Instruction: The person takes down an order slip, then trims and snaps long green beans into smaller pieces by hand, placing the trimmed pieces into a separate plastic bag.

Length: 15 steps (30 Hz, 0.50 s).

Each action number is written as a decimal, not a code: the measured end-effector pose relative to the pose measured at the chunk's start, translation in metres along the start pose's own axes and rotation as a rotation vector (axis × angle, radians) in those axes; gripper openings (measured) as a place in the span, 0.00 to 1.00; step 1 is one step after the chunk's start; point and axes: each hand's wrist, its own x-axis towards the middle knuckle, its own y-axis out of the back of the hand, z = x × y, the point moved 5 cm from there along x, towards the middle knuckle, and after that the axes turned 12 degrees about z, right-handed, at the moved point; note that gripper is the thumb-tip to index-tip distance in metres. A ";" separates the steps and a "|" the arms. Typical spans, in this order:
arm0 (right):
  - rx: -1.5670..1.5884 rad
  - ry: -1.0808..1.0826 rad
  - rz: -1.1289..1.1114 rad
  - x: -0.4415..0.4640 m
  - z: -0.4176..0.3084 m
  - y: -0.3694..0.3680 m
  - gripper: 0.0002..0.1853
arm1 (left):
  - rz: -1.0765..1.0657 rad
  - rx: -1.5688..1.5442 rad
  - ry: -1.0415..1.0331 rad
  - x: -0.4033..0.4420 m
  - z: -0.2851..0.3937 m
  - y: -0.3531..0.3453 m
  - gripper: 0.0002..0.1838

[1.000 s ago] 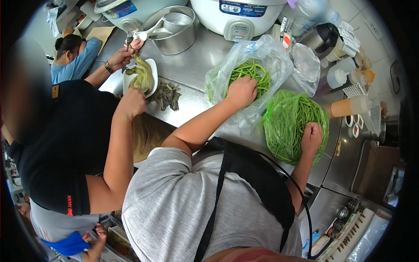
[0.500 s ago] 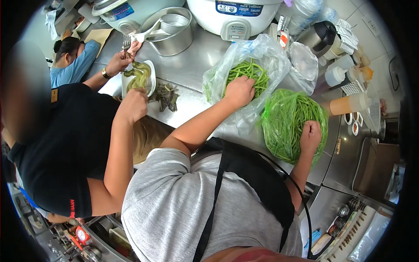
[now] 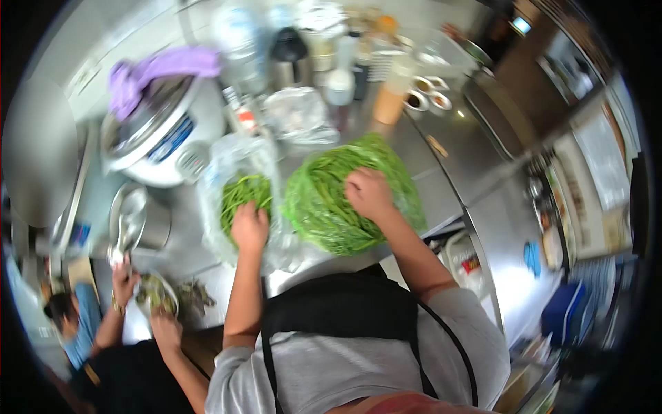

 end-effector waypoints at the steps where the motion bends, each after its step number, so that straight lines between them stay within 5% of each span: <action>1: 0.018 -0.025 0.033 0.001 -0.001 0.002 0.02 | 0.004 0.011 -0.018 0.000 0.001 0.002 0.11; 6: 0.248 -0.176 -0.197 0.004 0.008 0.015 0.06 | 0.013 -0.029 -0.056 0.001 0.007 0.004 0.12; 12: 0.116 0.040 -0.127 0.037 0.014 0.052 0.08 | 0.006 -0.009 -0.061 -0.001 0.007 0.005 0.13; 15: -0.074 -0.446 -0.128 0.046 0.125 0.059 0.12 | 0.005 -0.002 -0.055 -0.002 0.005 0.004 0.14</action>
